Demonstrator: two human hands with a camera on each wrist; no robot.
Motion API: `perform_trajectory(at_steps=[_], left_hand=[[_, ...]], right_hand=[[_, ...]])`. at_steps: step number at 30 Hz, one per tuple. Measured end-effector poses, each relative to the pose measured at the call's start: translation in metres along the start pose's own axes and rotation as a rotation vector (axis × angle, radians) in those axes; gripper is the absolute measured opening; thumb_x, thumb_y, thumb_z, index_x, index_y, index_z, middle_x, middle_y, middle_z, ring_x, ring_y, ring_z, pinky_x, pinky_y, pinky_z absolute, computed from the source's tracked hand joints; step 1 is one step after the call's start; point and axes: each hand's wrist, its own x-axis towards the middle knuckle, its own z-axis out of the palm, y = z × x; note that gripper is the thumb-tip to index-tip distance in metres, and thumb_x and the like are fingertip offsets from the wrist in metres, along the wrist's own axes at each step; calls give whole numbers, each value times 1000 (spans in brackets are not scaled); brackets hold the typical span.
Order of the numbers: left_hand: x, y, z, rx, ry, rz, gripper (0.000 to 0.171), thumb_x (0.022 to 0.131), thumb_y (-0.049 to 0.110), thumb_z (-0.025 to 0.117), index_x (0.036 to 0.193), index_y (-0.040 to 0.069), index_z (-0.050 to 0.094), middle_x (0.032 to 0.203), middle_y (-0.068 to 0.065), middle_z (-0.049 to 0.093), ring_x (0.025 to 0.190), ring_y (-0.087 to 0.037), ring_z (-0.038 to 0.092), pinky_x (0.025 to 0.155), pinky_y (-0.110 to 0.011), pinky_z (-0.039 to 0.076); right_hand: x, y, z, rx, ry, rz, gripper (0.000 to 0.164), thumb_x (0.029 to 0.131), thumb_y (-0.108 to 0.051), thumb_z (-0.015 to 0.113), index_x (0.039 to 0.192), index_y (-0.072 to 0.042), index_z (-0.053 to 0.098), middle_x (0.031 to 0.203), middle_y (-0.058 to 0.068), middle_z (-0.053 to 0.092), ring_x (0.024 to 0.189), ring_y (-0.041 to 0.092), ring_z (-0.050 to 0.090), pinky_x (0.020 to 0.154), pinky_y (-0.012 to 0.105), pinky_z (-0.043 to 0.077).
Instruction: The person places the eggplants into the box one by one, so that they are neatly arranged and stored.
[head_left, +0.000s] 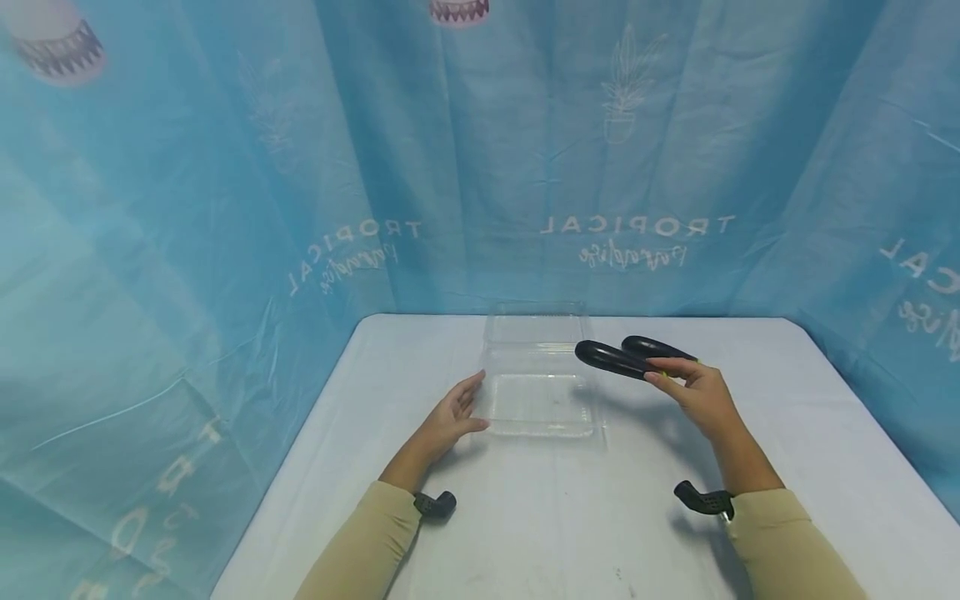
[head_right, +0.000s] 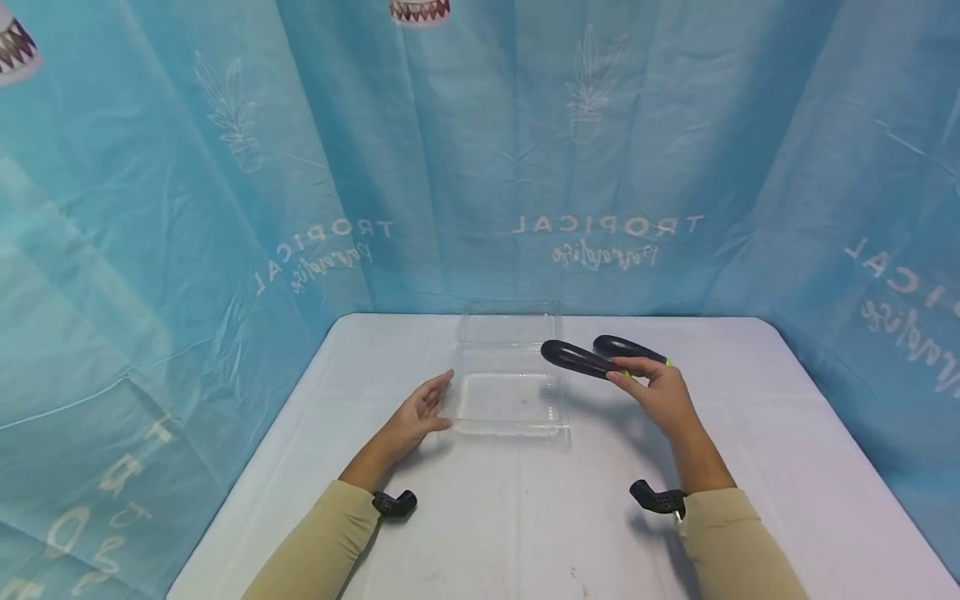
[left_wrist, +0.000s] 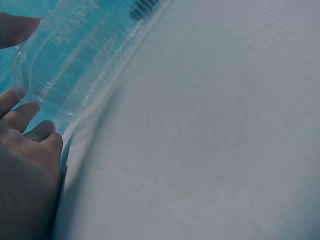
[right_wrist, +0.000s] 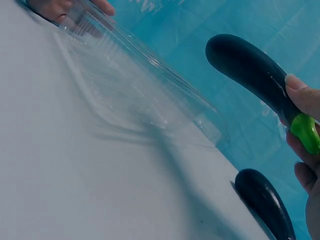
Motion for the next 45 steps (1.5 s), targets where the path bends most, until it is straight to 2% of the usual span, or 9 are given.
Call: perform_trajectory(at_steps=[6, 12, 13, 20, 30, 37, 40, 41, 45], left_hand=[[-1, 2, 0, -6, -4, -6, 90, 89, -3, 78, 165, 8, 31, 172, -2, 24, 158, -19, 18, 122, -23, 24], [-4, 3, 0, -14, -11, -10, 91, 89, -3, 78, 165, 8, 29, 172, -2, 23, 158, -19, 17, 123, -25, 24], [-3, 3, -1, -15, -11, -8, 91, 89, -3, 78, 165, 8, 30, 172, -2, 23, 158, -19, 17, 123, -25, 24], [0, 1, -1, -12, -7, 17, 90, 88, -5, 78, 164, 6, 30, 172, -5, 24, 158, -22, 16, 124, -27, 22], [-1, 0, -2, -25, -12, 11, 89, 89, -5, 78, 164, 8, 32, 172, -2, 25, 158, -20, 18, 124, -27, 23], [2, 3, -1, -9, -8, 11, 90, 88, -6, 78, 164, 8, 32, 171, -3, 26, 157, -19, 19, 124, -27, 24], [1, 5, 0, -11, -6, 13, 90, 87, -8, 78, 164, 6, 32, 171, -4, 26, 158, -21, 18, 124, -27, 24], [1, 5, 0, -12, -4, 11, 91, 87, -8, 79, 163, 6, 32, 171, -4, 27, 158, -20, 19, 124, -26, 24], [-2, 4, 0, -9, -7, 11, 90, 88, -7, 78, 164, 6, 31, 172, -4, 26, 158, -21, 19, 124, -27, 23]], right_hand=[[6, -8, 16, 44, -36, -44, 38, 95, -28, 83, 122, -3, 77, 122, 16, 72, 122, 29, 55, 95, 44, 47], [13, -10, 31, 80, -78, -46, 39, 93, -29, 84, 122, -3, 78, 125, 16, 72, 126, 32, 55, 102, 59, 44], [14, -11, 33, 82, -84, -47, 39, 94, -29, 84, 122, -2, 78, 125, 16, 72, 125, 32, 55, 101, 59, 44], [24, -21, 49, 78, -132, -57, 40, 92, -31, 85, 121, -5, 79, 127, 15, 71, 127, 35, 57, 106, 66, 43], [27, -33, 73, 18, -222, -88, 37, 92, -32, 84, 120, -9, 81, 123, 10, 74, 127, 37, 60, 110, 67, 43], [29, -36, 84, -11, -261, -120, 36, 91, -34, 84, 119, -12, 82, 123, 9, 75, 121, 35, 65, 98, 63, 53], [29, -36, 88, -29, -276, -129, 36, 92, -35, 84, 120, -12, 81, 123, 9, 74, 117, 31, 66, 89, 54, 57], [29, -36, 90, -39, -282, -132, 36, 92, -35, 83, 120, -12, 81, 123, 9, 74, 110, 30, 68, 82, 50, 57], [31, -37, 96, -79, -301, -155, 36, 93, -33, 84, 120, -10, 81, 122, 8, 75, 97, 24, 68, 68, 38, 52]])
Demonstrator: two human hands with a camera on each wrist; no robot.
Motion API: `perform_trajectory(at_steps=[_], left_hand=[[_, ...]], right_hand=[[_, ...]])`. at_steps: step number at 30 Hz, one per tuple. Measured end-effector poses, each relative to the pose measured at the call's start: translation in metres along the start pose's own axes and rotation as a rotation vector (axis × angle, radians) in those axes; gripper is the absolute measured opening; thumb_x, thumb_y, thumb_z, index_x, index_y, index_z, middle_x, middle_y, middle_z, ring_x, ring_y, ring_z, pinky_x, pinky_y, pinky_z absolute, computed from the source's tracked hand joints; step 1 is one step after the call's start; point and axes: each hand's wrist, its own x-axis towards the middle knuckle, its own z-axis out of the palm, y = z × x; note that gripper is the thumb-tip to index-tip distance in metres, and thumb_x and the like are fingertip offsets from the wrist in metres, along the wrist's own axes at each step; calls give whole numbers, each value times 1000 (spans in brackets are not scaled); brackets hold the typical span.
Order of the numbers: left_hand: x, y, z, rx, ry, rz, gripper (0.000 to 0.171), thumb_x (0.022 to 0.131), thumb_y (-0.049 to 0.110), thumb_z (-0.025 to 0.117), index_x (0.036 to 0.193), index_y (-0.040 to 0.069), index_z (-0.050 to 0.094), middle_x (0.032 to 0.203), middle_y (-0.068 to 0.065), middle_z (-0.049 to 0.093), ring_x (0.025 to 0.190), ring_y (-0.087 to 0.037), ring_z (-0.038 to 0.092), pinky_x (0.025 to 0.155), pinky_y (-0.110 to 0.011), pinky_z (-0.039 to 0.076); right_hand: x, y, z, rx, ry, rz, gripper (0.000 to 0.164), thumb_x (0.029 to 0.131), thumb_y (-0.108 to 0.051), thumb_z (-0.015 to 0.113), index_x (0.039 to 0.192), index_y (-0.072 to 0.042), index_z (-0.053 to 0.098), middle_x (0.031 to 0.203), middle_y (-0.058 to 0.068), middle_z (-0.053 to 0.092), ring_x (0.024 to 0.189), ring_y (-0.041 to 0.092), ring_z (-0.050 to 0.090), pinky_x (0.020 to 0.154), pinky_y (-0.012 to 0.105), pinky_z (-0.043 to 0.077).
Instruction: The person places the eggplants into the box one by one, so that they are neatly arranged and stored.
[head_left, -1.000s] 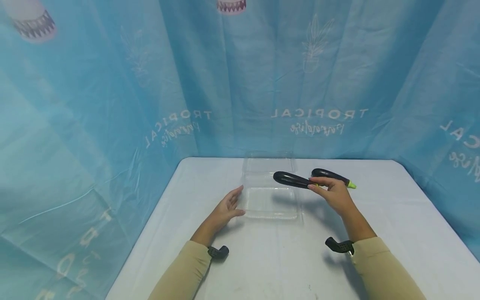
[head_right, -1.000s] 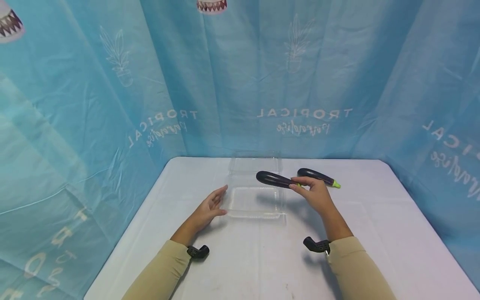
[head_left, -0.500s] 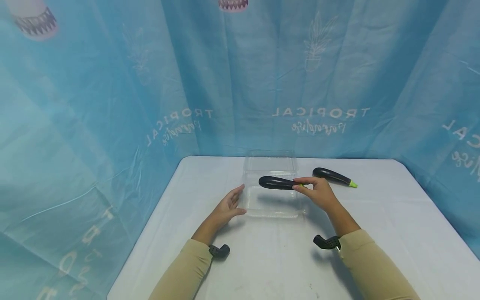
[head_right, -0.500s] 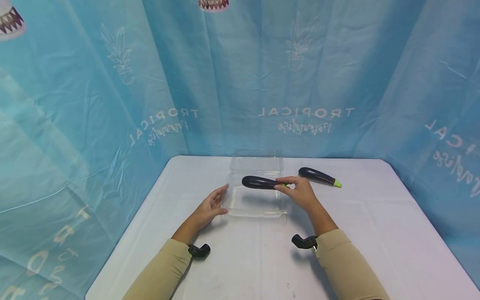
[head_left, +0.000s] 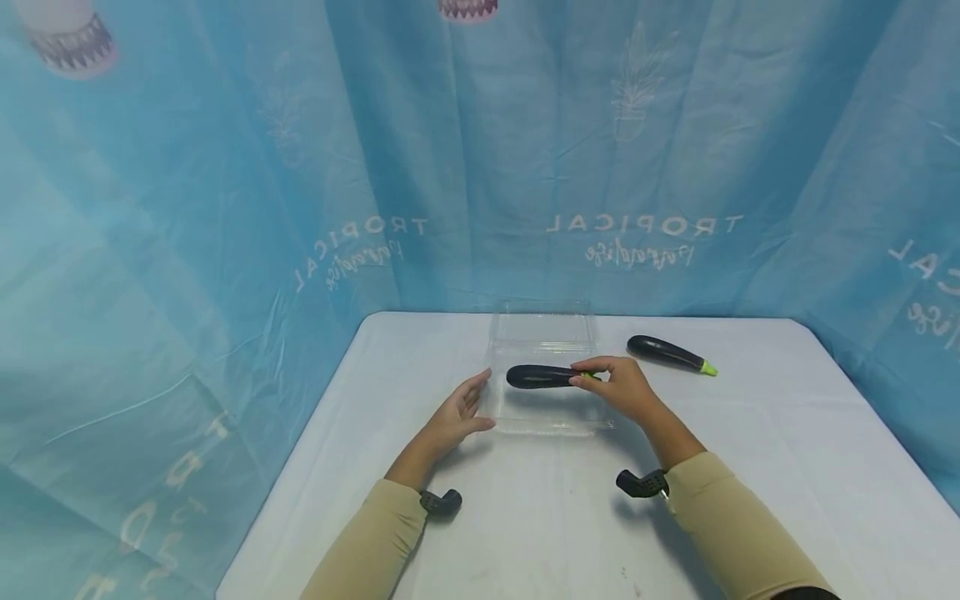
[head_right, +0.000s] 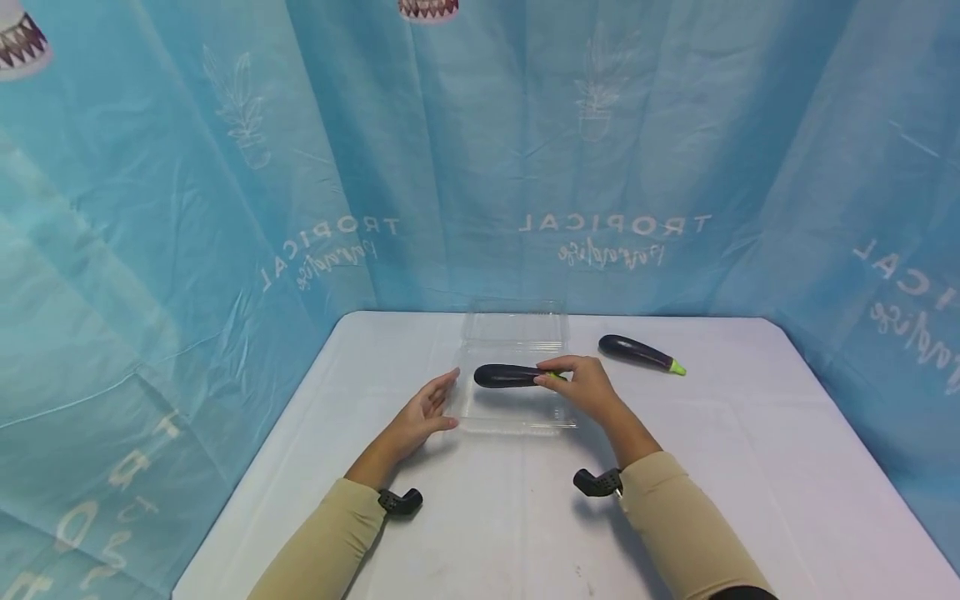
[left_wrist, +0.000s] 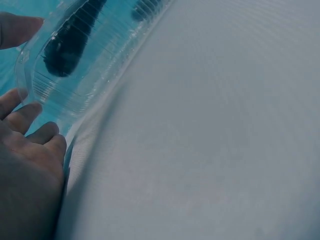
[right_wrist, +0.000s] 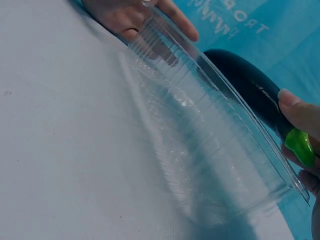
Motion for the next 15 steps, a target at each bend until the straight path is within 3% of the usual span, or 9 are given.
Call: perform_trajectory(at_steps=[6, 11, 15], left_hand=[[-4, -2, -1, 0, -3, -6, 90, 89, -7, 78, 164, 7, 31, 172, -3, 25, 157, -20, 19, 124, -27, 23], [-3, -1, -1, 4, -11, -3, 90, 90, -7, 78, 165, 6, 30, 172, -4, 24, 158, -21, 18, 125, -29, 22], [-2, -1, -2, 16, -12, 4, 89, 90, -7, 78, 164, 6, 30, 172, -4, 25, 158, -21, 19, 125, -28, 22]], right_hand=[[5, -3, 7, -40, -28, -31, 34, 92, -33, 85, 118, -11, 82, 117, 4, 76, 100, 19, 67, 66, 34, 51], [7, -6, 9, -53, -34, -45, 31, 92, -30, 84, 117, -11, 82, 115, 4, 77, 86, 18, 62, 57, 33, 47], [10, -8, 10, -72, -30, -54, 28, 93, -27, 84, 116, -14, 83, 113, 2, 77, 85, 17, 62, 57, 33, 47]])
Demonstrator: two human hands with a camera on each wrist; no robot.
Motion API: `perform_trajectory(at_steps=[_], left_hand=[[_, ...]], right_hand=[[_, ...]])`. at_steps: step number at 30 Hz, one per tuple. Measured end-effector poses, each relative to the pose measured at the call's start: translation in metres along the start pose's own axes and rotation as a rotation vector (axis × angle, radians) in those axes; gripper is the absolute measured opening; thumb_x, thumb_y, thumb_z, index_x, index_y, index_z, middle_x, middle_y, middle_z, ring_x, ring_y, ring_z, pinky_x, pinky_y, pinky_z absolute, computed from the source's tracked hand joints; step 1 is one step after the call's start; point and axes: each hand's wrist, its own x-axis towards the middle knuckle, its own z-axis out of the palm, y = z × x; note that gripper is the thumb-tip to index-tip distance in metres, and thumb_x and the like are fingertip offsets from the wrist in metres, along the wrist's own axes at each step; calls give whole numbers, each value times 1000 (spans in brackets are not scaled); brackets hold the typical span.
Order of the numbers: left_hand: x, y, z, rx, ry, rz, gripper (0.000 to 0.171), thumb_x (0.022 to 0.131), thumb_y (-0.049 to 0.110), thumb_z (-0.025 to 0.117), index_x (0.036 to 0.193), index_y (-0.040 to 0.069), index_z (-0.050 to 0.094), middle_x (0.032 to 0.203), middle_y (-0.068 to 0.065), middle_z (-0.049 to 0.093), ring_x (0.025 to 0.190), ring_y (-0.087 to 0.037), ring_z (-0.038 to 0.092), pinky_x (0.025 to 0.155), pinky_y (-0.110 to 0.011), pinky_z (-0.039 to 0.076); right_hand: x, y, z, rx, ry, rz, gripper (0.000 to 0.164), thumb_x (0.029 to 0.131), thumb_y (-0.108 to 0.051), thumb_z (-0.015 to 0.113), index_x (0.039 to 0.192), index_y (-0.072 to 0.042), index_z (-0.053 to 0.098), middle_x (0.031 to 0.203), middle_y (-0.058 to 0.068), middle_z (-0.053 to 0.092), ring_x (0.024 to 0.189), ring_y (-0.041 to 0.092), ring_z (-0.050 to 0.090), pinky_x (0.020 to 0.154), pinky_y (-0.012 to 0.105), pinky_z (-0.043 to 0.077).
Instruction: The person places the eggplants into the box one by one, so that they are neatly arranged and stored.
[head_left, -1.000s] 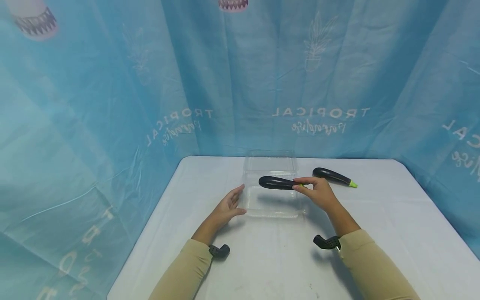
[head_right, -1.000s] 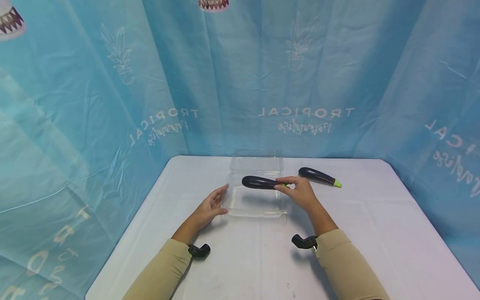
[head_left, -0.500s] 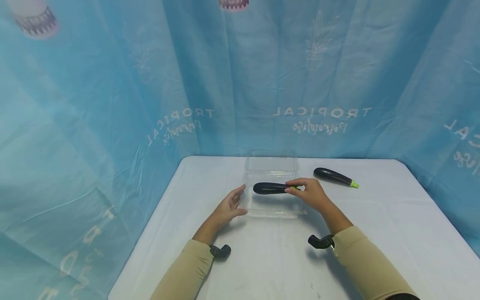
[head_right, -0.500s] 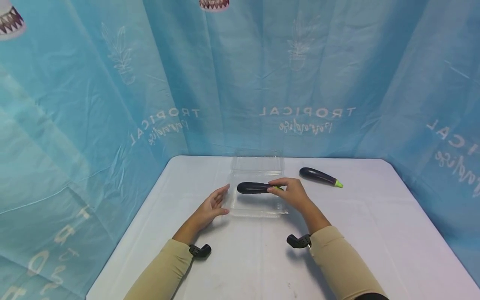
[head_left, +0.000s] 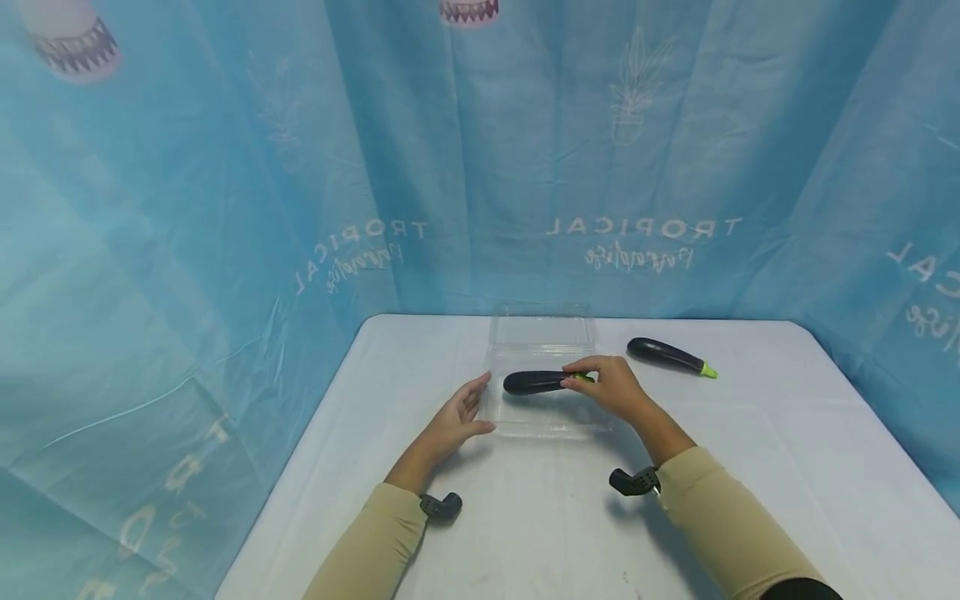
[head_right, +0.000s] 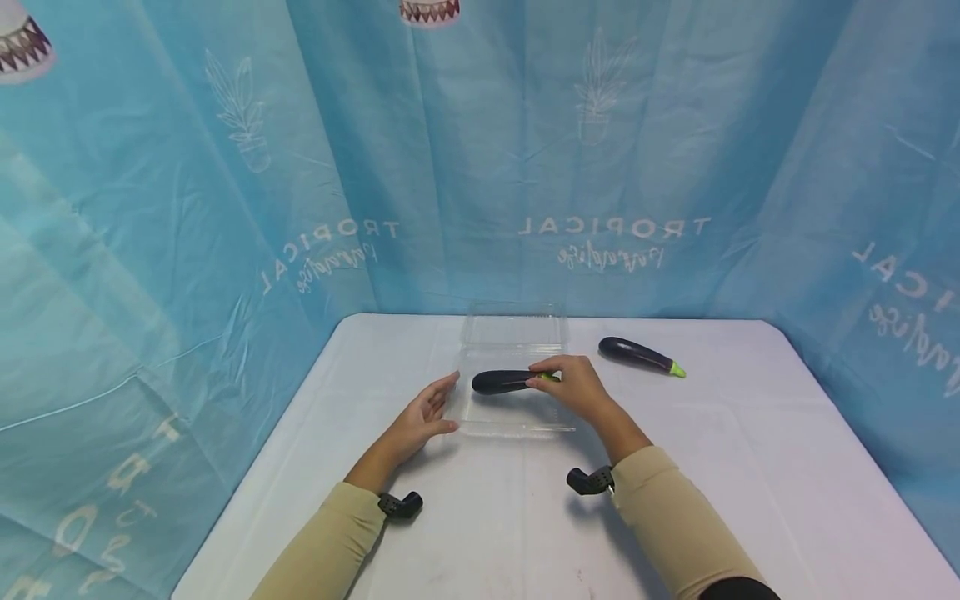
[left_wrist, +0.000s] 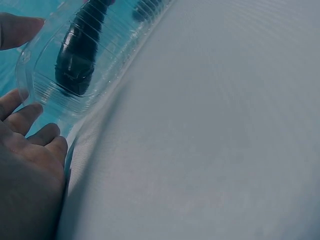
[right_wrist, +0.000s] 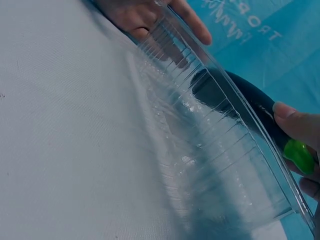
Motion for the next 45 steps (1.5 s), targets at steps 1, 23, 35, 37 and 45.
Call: perform_trajectory(at_steps=[1, 23, 35, 37, 45], left_hand=[[0, 0, 0, 2, 1, 3, 89, 90, -7, 78, 164, 6, 30, 172, -4, 25, 158, -21, 19, 125, -28, 22], [0, 0, 2, 29, 20, -1, 90, 89, -5, 80, 164, 7, 32, 171, -1, 27, 157, -19, 22, 123, -24, 25], [1, -2, 2, 31, 36, -13, 91, 88, -2, 82, 164, 10, 34, 171, -1, 28, 157, -19, 22, 123, -24, 25], [1, -2, 2, 36, 37, -15, 90, 88, -1, 82, 163, 10, 34, 171, 0, 28, 156, -18, 22, 122, -24, 25], [1, -1, 3, 18, 33, -6, 89, 87, -6, 80, 163, 6, 34, 171, -5, 28, 157, -24, 21, 125, -31, 23]], right_hand=[[1, 0, 0, -4, -3, -2, 27, 93, -27, 84, 116, -14, 83, 113, 1, 77, 85, 18, 62, 58, 34, 47], [11, -4, 11, -125, -45, 60, 33, 93, -25, 83, 121, -8, 80, 115, 7, 76, 109, 26, 69, 94, 50, 58], [14, -8, 17, -196, -44, 121, 30, 90, -18, 86, 118, -8, 81, 119, 9, 75, 117, 31, 67, 103, 50, 55], [15, -9, 17, -196, -44, 117, 31, 90, -16, 86, 119, -7, 80, 119, 9, 75, 117, 31, 68, 102, 50, 55], [13, -8, 17, -173, -28, 110, 37, 89, -13, 87, 123, -3, 77, 122, 12, 74, 117, 33, 67, 102, 51, 55]])
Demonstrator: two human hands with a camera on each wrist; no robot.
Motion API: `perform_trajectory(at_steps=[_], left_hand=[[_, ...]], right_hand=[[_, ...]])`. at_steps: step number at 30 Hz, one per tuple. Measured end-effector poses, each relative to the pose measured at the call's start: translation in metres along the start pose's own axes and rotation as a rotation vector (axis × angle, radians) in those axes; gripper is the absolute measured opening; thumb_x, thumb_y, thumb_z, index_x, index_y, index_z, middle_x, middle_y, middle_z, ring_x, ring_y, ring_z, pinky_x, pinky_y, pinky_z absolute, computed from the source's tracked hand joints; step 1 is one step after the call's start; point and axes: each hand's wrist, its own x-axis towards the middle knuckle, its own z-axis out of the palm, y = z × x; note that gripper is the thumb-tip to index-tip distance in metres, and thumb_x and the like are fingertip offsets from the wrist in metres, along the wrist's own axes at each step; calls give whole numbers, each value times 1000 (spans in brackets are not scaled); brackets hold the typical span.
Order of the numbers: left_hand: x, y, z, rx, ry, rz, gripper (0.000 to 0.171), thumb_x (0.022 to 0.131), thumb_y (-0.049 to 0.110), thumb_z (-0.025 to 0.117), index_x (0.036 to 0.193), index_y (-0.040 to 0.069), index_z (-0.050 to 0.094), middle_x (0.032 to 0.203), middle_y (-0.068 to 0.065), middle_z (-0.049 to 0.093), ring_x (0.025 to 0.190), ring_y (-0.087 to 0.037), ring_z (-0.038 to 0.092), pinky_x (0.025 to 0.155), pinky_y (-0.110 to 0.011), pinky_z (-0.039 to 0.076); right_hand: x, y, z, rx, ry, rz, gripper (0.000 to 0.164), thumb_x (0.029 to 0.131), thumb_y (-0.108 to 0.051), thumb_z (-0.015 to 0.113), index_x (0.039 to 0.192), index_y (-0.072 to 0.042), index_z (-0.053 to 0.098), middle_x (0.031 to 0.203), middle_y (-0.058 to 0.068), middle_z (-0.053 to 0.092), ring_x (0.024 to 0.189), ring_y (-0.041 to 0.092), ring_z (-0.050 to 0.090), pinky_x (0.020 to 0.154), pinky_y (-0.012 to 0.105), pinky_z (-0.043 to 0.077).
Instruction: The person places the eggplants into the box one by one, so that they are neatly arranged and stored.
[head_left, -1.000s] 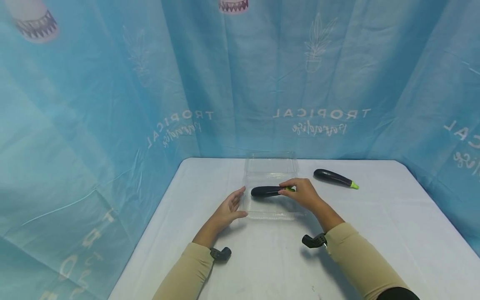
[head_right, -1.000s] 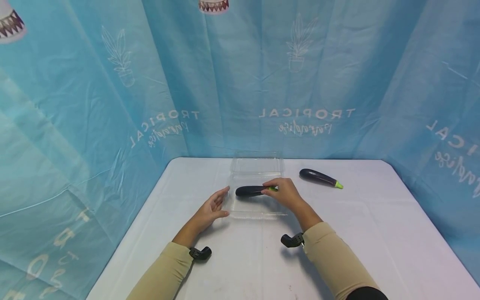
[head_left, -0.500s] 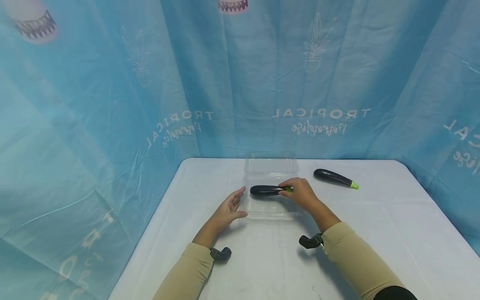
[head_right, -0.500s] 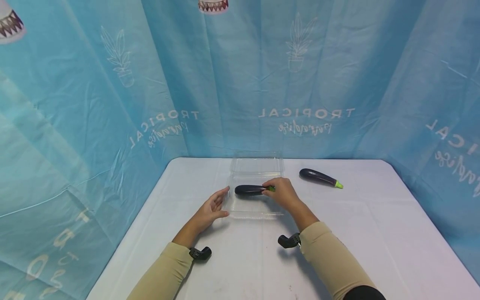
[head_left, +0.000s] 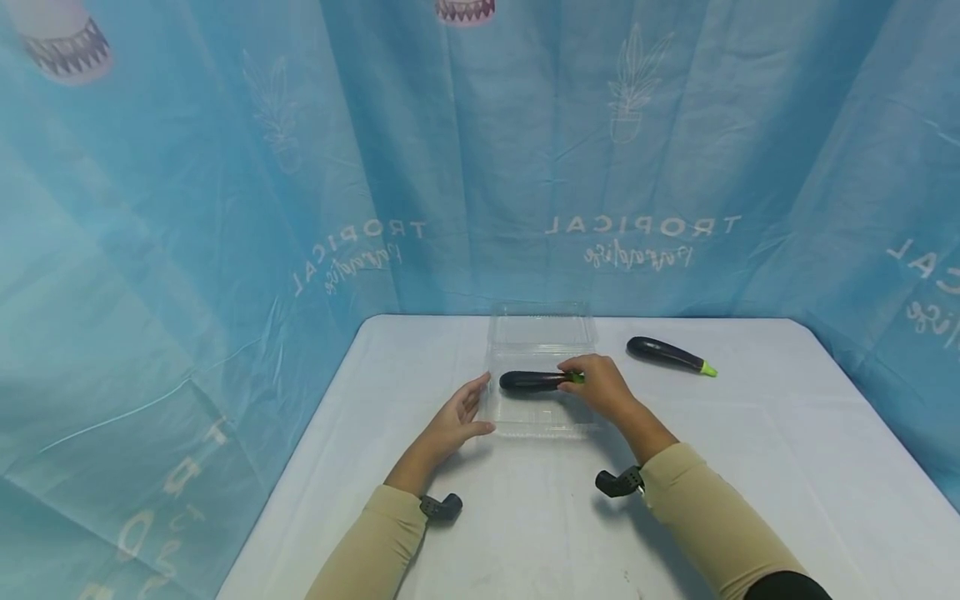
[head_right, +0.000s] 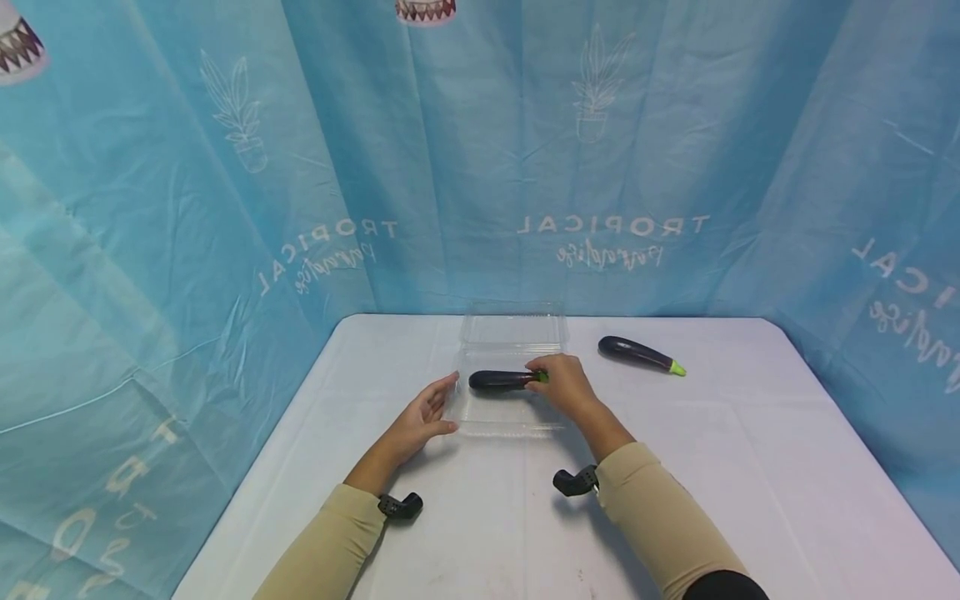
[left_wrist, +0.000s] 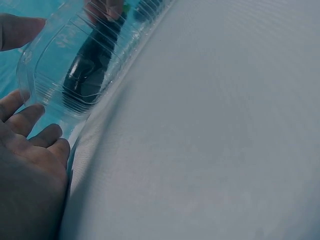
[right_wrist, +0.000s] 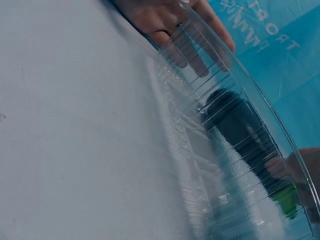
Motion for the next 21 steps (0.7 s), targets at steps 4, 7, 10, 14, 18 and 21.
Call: perform_trajectory(at_steps=[4, 7, 10, 14, 18, 21], left_hand=[[-1, 0, 0, -8, -5, 3, 89, 87, -7, 80, 163, 7, 34, 171, -4, 27, 157, -22, 21, 125, -29, 23], [-1, -1, -1, -6, -8, 7, 89, 88, -5, 80, 163, 8, 34, 171, -2, 28, 157, -21, 21, 125, -27, 23], [-1, -2, -1, -2, -8, 14, 89, 88, -5, 80, 163, 8, 34, 171, -3, 28, 157, -21, 21, 124, -27, 23], [0, -3, -2, 5, -14, 18, 88, 88, -4, 81, 163, 8, 35, 171, -3, 28, 157, -21, 21, 124, -27, 23], [0, -3, -2, 7, -17, 14, 89, 89, -4, 81, 163, 8, 34, 171, -3, 27, 157, -21, 21, 124, -27, 23], [0, -2, -3, 2, -17, 10, 89, 88, -4, 80, 163, 7, 33, 171, -4, 26, 157, -22, 20, 125, -29, 23]], right_hand=[[-1, 2, 0, 21, 18, -13, 39, 90, -15, 86, 125, -2, 76, 121, 12, 74, 114, 33, 68, 99, 52, 56], [-3, 1, -3, 56, 45, -22, 38, 90, -18, 86, 124, -2, 77, 119, 11, 75, 112, 33, 68, 95, 52, 58], [-6, 0, -8, 92, 92, -23, 35, 92, -22, 85, 122, -4, 78, 117, 8, 76, 110, 30, 69, 89, 51, 59], [-10, 4, -20, 213, 185, -8, 32, 94, -24, 83, 120, -6, 78, 113, 7, 77, 108, 31, 69, 92, 58, 55], [-15, 15, -36, 309, 268, 22, 30, 96, -23, 81, 121, -7, 76, 114, 9, 76, 109, 31, 67, 101, 62, 50], [-18, 27, -49, 334, 322, 57, 31, 98, -24, 79, 123, -6, 75, 115, 10, 75, 106, 28, 67, 97, 50, 57]])
